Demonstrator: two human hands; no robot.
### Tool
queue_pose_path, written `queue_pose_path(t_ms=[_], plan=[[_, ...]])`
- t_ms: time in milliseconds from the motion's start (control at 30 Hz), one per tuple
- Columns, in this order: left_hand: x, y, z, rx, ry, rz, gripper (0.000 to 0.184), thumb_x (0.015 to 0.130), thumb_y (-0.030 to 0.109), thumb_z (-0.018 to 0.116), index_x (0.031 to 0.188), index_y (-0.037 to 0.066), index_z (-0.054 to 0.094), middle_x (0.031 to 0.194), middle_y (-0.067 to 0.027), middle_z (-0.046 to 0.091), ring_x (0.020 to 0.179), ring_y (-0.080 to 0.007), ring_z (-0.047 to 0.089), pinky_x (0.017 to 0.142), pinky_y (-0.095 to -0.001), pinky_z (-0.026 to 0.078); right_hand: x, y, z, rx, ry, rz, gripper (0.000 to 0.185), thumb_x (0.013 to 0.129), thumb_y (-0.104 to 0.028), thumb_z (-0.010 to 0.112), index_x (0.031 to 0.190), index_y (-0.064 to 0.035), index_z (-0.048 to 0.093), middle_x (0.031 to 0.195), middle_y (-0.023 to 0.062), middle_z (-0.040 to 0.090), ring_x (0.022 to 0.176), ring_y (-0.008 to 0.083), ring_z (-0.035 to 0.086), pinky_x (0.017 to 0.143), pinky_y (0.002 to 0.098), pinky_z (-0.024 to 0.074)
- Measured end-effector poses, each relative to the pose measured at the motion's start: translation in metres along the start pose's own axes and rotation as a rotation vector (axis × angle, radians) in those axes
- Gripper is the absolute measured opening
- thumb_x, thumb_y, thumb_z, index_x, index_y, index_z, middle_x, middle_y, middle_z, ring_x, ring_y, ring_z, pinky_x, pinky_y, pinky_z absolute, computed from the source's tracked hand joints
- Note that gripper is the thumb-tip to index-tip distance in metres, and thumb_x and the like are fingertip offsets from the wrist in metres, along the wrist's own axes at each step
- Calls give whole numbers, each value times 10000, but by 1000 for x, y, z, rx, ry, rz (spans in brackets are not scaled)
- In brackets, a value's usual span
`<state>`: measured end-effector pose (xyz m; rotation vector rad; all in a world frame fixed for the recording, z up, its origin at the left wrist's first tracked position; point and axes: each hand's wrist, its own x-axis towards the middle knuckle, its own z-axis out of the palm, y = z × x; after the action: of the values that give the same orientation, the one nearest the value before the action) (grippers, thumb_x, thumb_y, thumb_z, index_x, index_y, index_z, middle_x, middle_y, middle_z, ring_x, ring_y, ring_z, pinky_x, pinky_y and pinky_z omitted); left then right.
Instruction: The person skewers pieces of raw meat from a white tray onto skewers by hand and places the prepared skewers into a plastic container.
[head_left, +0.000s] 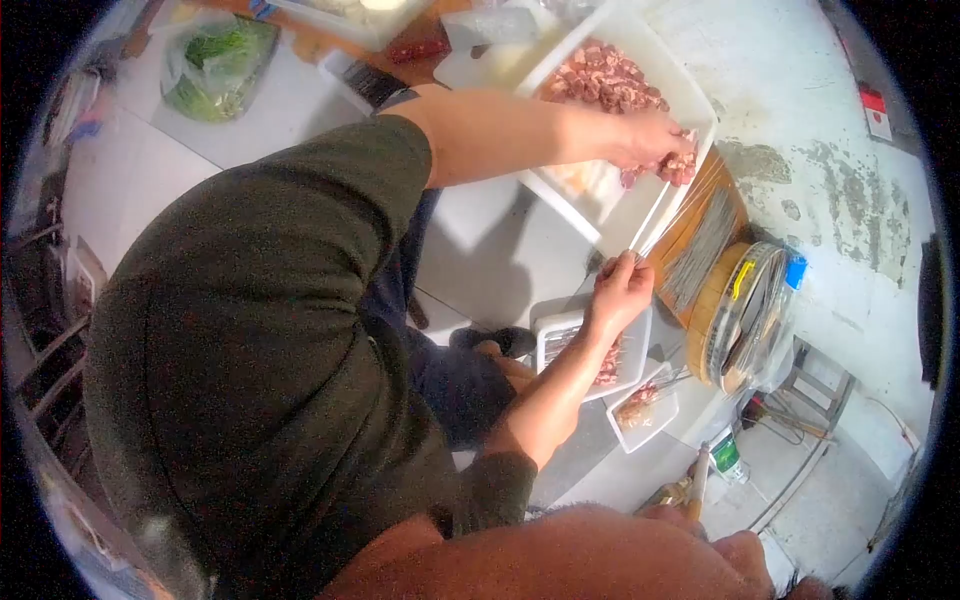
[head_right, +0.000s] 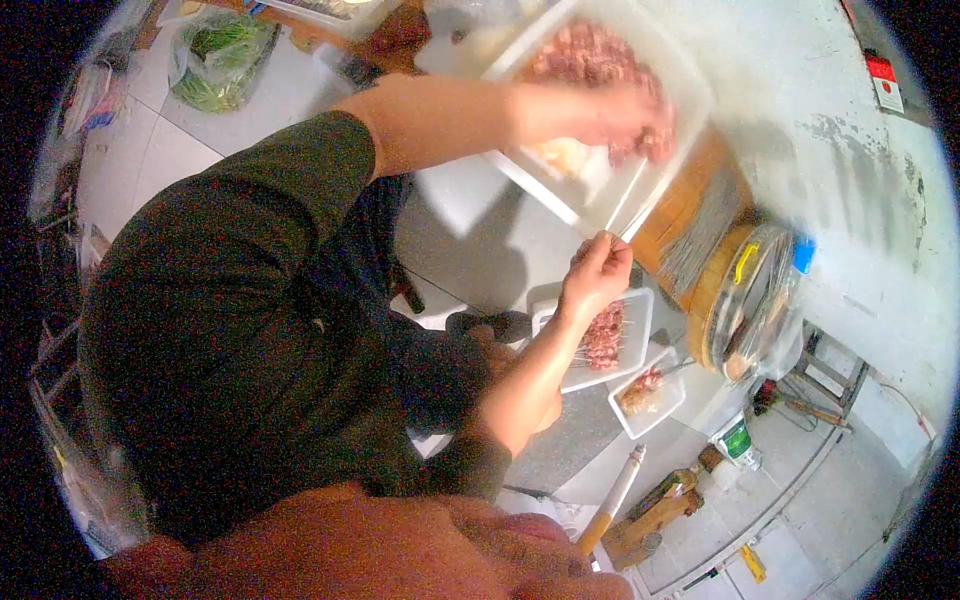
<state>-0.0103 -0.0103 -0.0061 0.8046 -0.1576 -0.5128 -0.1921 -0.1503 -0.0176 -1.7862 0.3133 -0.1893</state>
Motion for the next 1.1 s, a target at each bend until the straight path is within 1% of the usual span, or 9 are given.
queue_pose_path(t_ms=[167,367,500,600,700,800,900,1033,1100], plan=[[-10,-8,9,81,10,-44,215,956,141,496,956,-60,574,849,-166,642,711,-225,638,615,-303,513,3,-3,3,38,5,28,151,935,-121,546,836,-34,471,621,11,488,503,60,431,434,197,346],[6,-40,-2,-20,-143,-48,171,935,86,506,932,-74,567,835,-171,632,699,-229,633,609,-311,505,6,1,0,-9,6,17,150,935,-133,548,847,-24,493,648,31,528,519,74,452,443,207,361],[8,-45,-6,20,-47,-80,213,924,148,537,948,-59,582,864,-154,639,724,-219,635,634,-328,518,6,7,-5,69,18,84,131,929,-107,546,840,-20,505,670,37,541,561,92,468,489,233,389],[59,-36,-55,483,-172,-221,239,880,207,565,977,1,637,896,-111,669,759,-208,646,668,-352,521,6,8,-12,47,50,77,120,929,-107,547,865,-18,499,661,28,527,549,81,449,468,215,353],[79,-9,-109,1288,46,11,229,852,168,565,980,-1,651,919,-131,670,797,-243,645,701,-371,516,-4,-5,-17,74,69,83,121,932,-117,542,871,-22,499,651,23,515,534,75,439,455,213,338],[74,-4,-145,1809,116,8,231,823,129,564,984,-3,665,943,-151,672,836,-278,644,734,-391,512,-9,-15,-22,56,91,98,125,933,-124,542,868,-28,497,641,17,504,522,68,429,446,209,325],[64,-12,-156,1992,21,-94,244,795,90,564,987,-4,680,966,-171,673,874,-312,644,767,-411,507,-14,-20,-31,72,95,99,127,934,-118,541,855,-32,489,647,17,501,528,63,419,447,203,311],[44,-23,-145,2005,-154,-288,259,801,73,559,1021,5,678,1022,-165,671,928,-327,643,799,-425,506,-22,-18,-41,91,139,70,125,936,-109,534,850,-32,486,657,22,506,538,69,417,450,208,309],[40,-42,-148,1931,-70,-206,274,804,55,551,1047,10,670,1052,-153,667,960,-326,638,815,-425,505,-25,-16,-48,89,143,61,124,937,-104,532,847,-34,484,659,23,507,541,71,419,450,211,311]])
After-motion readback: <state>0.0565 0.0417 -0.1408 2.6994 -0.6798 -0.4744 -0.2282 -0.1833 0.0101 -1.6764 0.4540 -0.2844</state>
